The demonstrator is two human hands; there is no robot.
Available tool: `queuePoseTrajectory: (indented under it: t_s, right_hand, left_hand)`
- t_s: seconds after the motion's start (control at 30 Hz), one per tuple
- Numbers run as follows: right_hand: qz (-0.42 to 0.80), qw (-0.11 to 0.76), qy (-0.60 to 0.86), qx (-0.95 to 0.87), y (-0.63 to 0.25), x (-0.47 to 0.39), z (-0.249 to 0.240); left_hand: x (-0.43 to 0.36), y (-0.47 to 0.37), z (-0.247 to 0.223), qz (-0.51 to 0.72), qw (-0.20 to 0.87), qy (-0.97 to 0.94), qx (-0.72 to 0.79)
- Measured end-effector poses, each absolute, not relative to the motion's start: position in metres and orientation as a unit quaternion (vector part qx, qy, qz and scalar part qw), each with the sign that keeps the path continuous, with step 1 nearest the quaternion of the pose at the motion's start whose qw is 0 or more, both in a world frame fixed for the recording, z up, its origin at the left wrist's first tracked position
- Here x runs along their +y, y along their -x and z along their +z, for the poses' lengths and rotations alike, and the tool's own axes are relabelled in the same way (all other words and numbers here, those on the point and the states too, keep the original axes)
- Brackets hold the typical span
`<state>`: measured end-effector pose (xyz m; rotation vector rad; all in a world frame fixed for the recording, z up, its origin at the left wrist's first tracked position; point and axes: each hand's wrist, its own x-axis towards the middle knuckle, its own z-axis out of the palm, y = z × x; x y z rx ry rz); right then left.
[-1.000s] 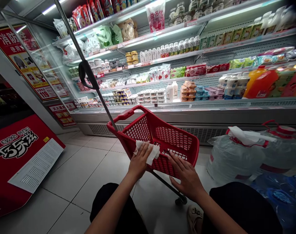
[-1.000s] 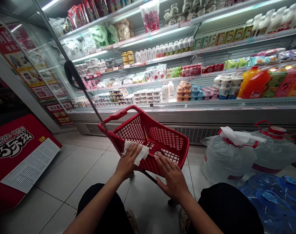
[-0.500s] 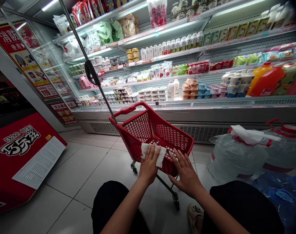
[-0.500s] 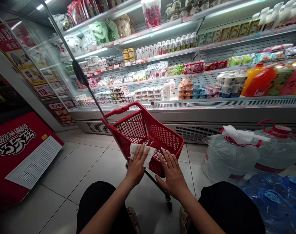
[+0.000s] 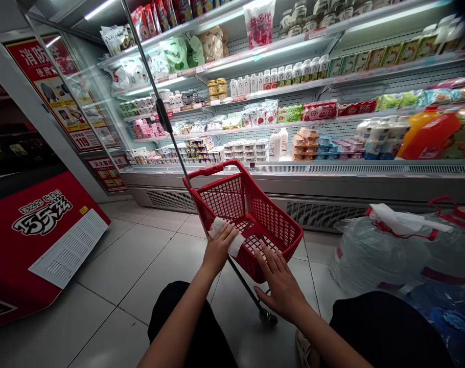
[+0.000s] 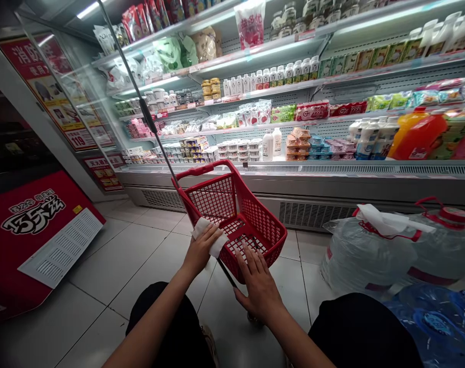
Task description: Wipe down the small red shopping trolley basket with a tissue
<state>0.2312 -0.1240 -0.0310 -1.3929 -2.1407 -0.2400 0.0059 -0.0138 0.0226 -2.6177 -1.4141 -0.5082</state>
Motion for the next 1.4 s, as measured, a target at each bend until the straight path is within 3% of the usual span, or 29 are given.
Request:
queuePoseTrajectory:
  t_s: [0.27, 0.43, 0.63, 0.8, 0.93, 1.17, 1.4]
  right_hand:
    - [-0.09, 0.278, 0.526, -0.798, -0.218, -0.124, -0.037]
    - [-0.086, 0.264, 0.53, -0.801, -0.272, -0.096, -0.033]
    - [-0.077, 0.199, 0.562, -0.799, -0.322, -0.064, -0.04]
    - [-0.083, 0.229, 0.604, -0.759, -0.284, -0.062, -0.048]
    - [-0.098, 0.234, 0.62, -0.742, -0.259, -0.066, -0.052]
    - [-0.075, 0.223, 0.547, -0.804, -0.281, -0.077, -0.028]
    - [-0.079, 0.212, 0.512, -0.829, -0.296, -0.07, -0.03]
  left_hand:
    - [-0.058, -0.03, -0.007, -0.209, 0.024, 0.891, -0.403]
    - [-0.055, -0.017, -0.002, -0.16, 0.043, 0.92, -0.355]
    - [-0.025, -0.004, 0.008, -0.178, 0.03, 0.891, -0.417]
    - [-0.033, -0.024, -0.006, -0.228, 0.003, 0.844, -0.486]
    - [-0.065, -0.035, -0.018, -0.219, 0.023, 0.866, -0.449]
    - [-0.08, -0.01, -0.01, -0.19, 0.081, 0.865, -0.457]
    - [-0.069, 0.004, -0.008, -0.241, 0.081, 0.827, -0.502]
